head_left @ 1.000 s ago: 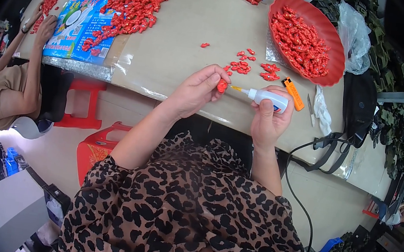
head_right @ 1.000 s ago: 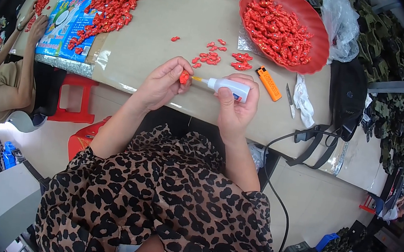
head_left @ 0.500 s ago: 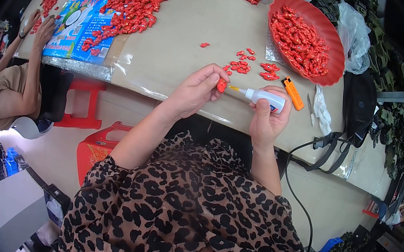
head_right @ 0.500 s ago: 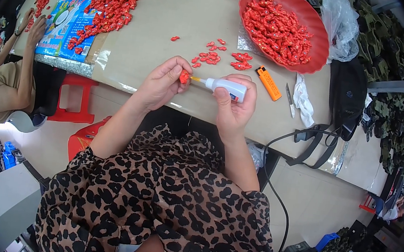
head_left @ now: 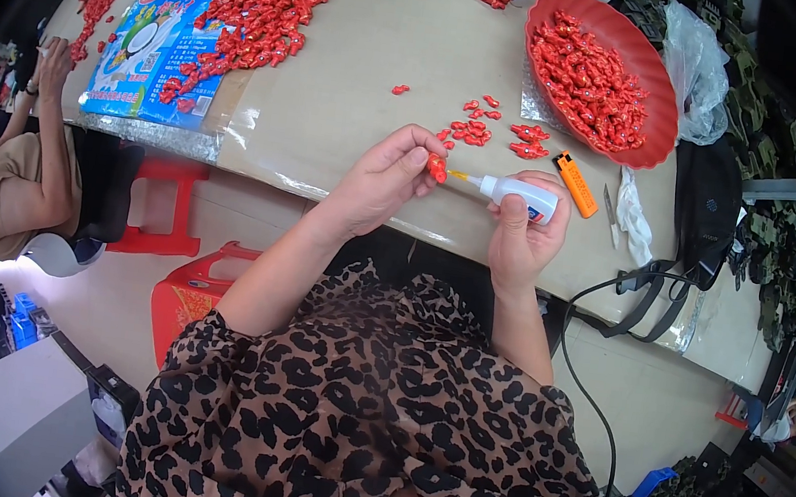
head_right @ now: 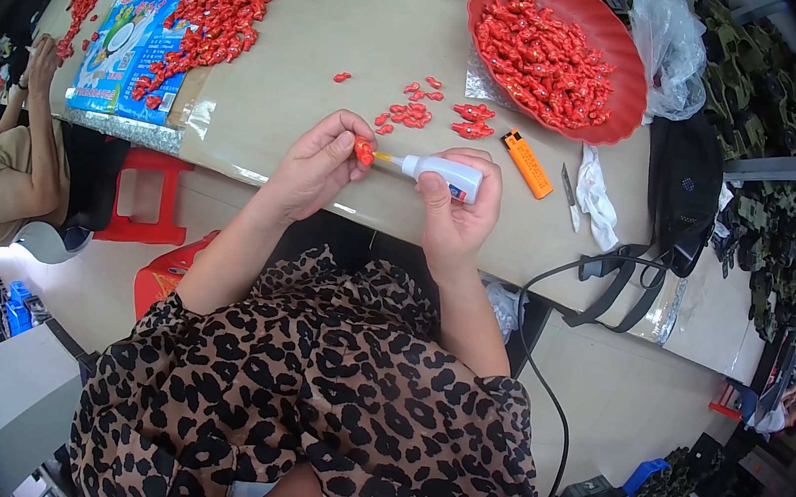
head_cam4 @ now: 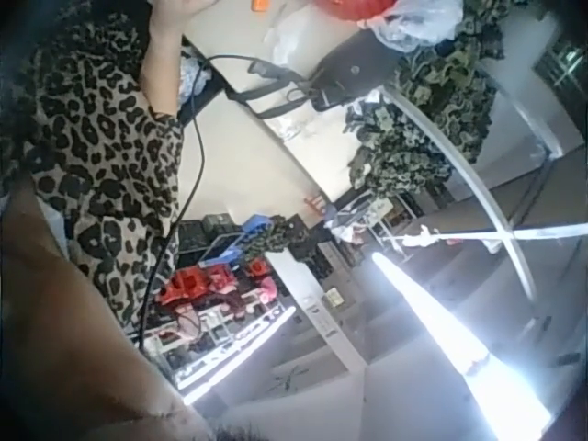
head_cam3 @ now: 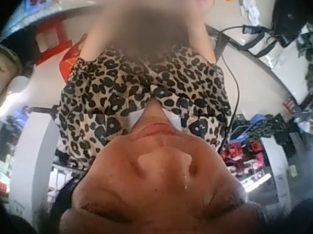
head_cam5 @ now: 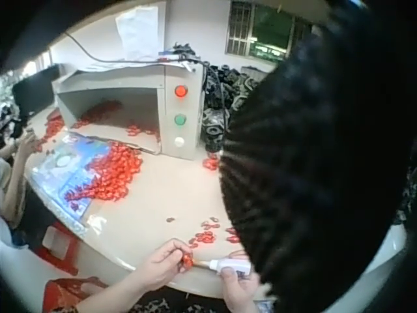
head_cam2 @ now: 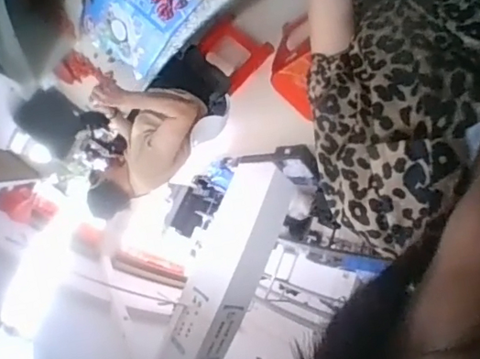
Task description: The person assembles small red plastic figurines by applying glue from a squeeze bottle and joining parts together by hand, wiping the glue bottle tip with a cloth.
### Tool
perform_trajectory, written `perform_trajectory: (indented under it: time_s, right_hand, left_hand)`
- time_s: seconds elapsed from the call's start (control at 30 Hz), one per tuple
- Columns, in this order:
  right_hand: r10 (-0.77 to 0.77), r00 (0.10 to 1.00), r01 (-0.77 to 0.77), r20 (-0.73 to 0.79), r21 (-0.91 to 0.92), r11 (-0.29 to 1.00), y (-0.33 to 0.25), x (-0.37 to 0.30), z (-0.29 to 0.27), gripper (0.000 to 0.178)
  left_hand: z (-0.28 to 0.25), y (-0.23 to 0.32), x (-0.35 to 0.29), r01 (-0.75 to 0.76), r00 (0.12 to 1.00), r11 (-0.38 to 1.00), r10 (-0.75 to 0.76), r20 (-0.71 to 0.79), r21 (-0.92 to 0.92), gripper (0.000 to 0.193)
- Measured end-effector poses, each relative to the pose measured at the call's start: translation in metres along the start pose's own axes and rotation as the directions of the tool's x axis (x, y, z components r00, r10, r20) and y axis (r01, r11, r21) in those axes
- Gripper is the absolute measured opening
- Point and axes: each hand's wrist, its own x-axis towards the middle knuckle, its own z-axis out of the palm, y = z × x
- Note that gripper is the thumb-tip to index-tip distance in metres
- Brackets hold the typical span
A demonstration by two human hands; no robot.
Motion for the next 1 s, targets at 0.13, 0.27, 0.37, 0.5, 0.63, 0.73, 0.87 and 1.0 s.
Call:
perform_trajectory:
  time_s: [0.13, 0.27, 0.37, 0.5, 0.63, 0.73, 0.87, 1.0]
  right_hand:
    - [-0.011, 1.0, 0.011, -0.005, 0.004, 1.0, -0.0002, 0.0, 0.0012, 0.022]
    - [-0.024, 0.994, 0.029, -0.102, 0.05, 0.998, 0.0016, 0.0012, -0.0017, 0.02]
    - [0.039, 0.987, -0.008, -0.158, 0.193, 0.981, 0.0022, 0.0022, -0.0025, 0.018]
    - [0.123, 0.98, -0.08, -0.154, 0.258, 0.963, 0.0048, -0.0009, -0.0011, 0.018]
    - [0.129, 0.98, -0.095, -0.154, 0.213, 0.972, 0.0069, -0.0012, -0.0002, 0.017]
    - [0.106, 0.984, -0.079, -0.143, 0.181, 0.98, 0.0078, -0.0025, -0.0006, 0.016]
    - [0.15, 0.977, -0.12, -0.15, 0.196, 0.973, 0.0077, -0.0017, -0.0018, 0.019]
    - [0.167, 0.973, -0.139, -0.158, 0.176, 0.975, 0.0076, -0.002, -0.0019, 0.019]
  left_hand:
    - [0.0003, -0.0004, 0.0, -0.016, 1.0, 1.0, 0.016, 0.005, 0.005, 0.017]
    - [-0.001, -0.0009, 0.0001, -0.023, 1.0, 1.0, 0.023, -0.005, 0.006, 0.015]
    - [-0.0001, 0.0009, 0.0001, -0.077, 0.996, 0.996, 0.079, -0.03, 0.046, 0.016]
    - [-0.0026, 0.0001, -0.0013, -0.083, 0.994, 0.996, 0.085, -0.071, 0.035, 0.023]
    - [-0.0017, 0.0013, -0.0014, -0.081, 0.994, 0.996, 0.083, -0.067, 0.039, 0.024]
    - [0.0003, 0.0012, -0.0022, -0.09, 0.993, 0.995, 0.092, -0.068, 0.04, 0.024]
    - [-0.0016, 0.0005, -0.0019, -0.091, 0.993, 0.995, 0.094, -0.065, 0.042, 0.025]
    - [-0.0012, 0.0009, -0.0017, -0.094, 0.993, 0.994, 0.098, -0.064, 0.053, 0.025]
